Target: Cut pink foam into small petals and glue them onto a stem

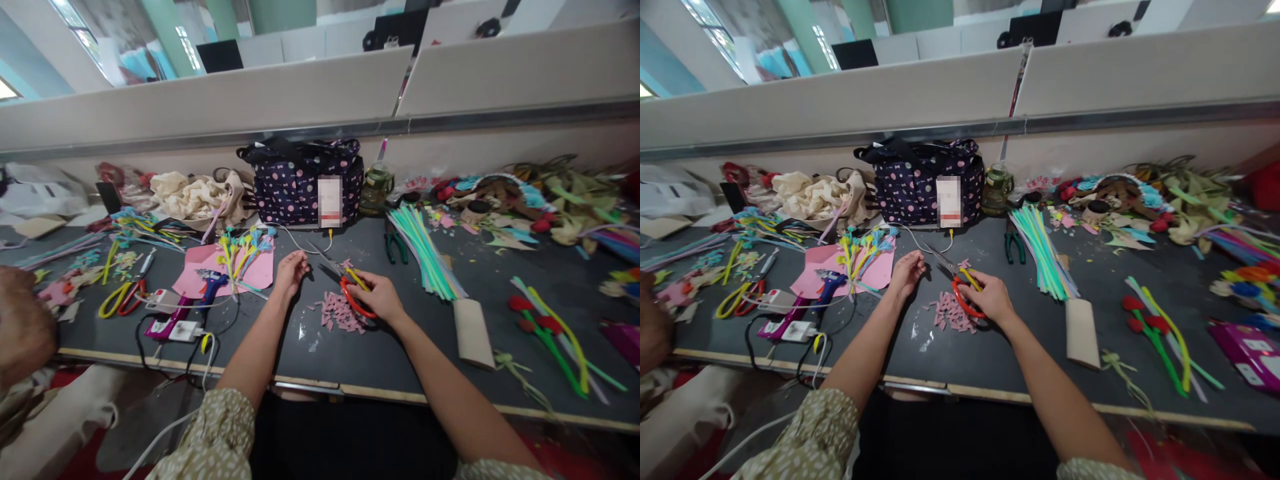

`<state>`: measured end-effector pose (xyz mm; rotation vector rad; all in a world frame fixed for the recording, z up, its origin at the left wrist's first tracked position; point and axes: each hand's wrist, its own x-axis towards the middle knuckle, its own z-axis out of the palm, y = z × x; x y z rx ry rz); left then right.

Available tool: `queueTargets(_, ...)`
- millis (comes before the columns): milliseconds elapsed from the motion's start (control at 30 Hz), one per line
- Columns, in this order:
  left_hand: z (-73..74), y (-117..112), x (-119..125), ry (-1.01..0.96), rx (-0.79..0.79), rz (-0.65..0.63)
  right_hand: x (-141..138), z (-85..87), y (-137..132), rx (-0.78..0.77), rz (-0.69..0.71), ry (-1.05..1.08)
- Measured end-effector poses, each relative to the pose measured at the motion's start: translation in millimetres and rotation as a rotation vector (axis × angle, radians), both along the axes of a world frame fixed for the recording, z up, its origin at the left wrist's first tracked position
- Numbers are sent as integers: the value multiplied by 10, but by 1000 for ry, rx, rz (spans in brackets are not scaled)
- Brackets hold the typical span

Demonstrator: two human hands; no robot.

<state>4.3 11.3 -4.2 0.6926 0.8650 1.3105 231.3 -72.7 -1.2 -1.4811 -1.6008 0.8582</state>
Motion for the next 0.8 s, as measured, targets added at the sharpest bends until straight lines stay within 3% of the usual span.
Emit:
queueTargets(300, 15, 4, -16, -85, -43, -13, -60, -16, -39, 124, -44, -367)
queueTargets(800, 10, 19, -17, -134, -52, 1, -80, -48, -71, 283, -5, -494)
